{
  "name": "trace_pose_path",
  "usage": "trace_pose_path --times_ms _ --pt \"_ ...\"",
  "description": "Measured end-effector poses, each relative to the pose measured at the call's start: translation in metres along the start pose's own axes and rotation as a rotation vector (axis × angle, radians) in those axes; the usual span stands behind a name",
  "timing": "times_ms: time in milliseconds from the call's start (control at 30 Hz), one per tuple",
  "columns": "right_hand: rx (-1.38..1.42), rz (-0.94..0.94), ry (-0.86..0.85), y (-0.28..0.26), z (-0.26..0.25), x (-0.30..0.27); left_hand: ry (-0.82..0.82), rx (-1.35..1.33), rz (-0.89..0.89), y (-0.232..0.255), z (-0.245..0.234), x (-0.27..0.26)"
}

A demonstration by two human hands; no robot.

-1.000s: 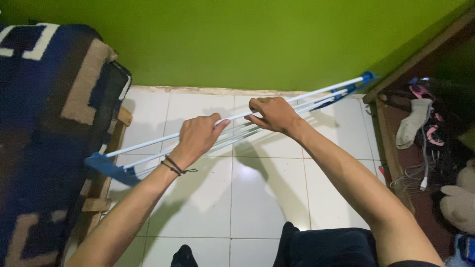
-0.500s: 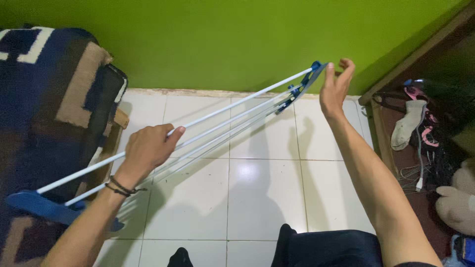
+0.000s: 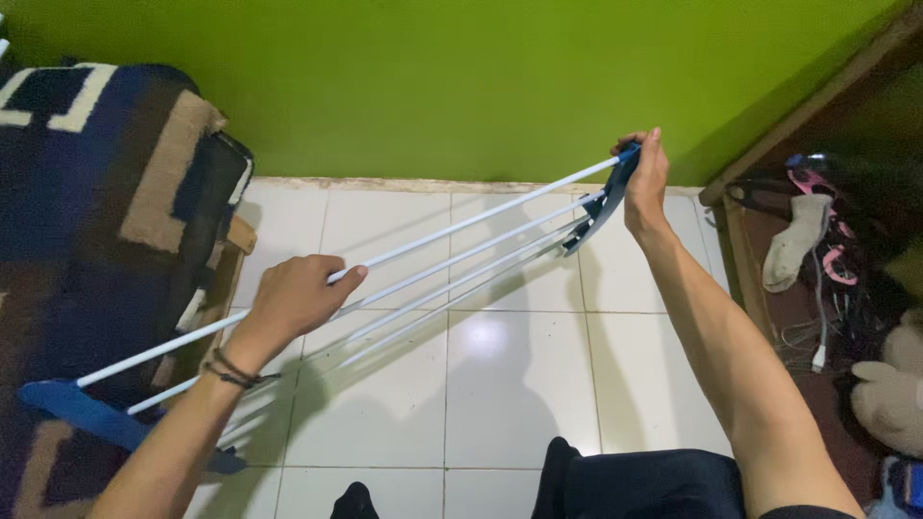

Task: The person assembles a collapsible clothes drying rack by inserting white plastic rods into blue plastic end caps. They repeatedly insert and remove rods to adjust the spacing and alignment of the rack on the floor.

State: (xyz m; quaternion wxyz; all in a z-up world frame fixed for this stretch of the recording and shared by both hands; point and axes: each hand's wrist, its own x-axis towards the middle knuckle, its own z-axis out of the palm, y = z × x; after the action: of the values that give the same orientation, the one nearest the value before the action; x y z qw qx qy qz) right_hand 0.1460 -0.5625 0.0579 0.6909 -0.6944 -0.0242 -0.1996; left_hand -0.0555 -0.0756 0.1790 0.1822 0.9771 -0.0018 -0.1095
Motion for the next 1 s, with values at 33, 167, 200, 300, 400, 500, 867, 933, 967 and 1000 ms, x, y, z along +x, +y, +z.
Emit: trace_pose_path --times_ms 33,167,200,300,400,500,867,933,967,1000 --pt "-0.023 -0.007 0.007 -0.004 0.002 -0.002 0.001 -0.002 0.007 0.006 0.005 0.005" --pt "0.005 -0.026 0.016 -0.025 0.000 -0.012 0.094 -0.052 0.208 0.056 0.041 0.029" --pt "-0.015 -0.042 0.014 -0.030 0.000 -0.014 0.086 -0.063 0.249 0.073 0.051 0.036" --pt "-0.062 -0.080 0.016 -0.045 -0.001 -0.023 0.085 -0.105 0.380 0.128 0.077 0.053" --pt "-0.080 -0.079 0.009 -0.059 -0.005 -0.031 0.094 -0.151 0.416 0.178 0.090 0.075" --pt "-0.066 -0.049 -0.025 -0.071 -0.007 -0.042 0.152 -0.157 0.474 0.225 0.101 0.094" --pt "-0.119 -0.100 0.006 -0.062 -0.026 -0.043 0.294 -0.012 0.533 0.314 0.140 0.122" --pt "-0.153 -0.141 0.028 -0.055 -0.023 -0.038 0.208 -0.024 0.520 0.310 0.136 0.131" --pt "-0.168 -0.159 0.038 -0.051 -0.021 -0.038 0.176 -0.058 0.515 0.307 0.136 0.134" --pt "-0.188 -0.170 0.051 -0.048 -0.018 -0.037 0.144 -0.093 0.509 0.303 0.136 0.138"
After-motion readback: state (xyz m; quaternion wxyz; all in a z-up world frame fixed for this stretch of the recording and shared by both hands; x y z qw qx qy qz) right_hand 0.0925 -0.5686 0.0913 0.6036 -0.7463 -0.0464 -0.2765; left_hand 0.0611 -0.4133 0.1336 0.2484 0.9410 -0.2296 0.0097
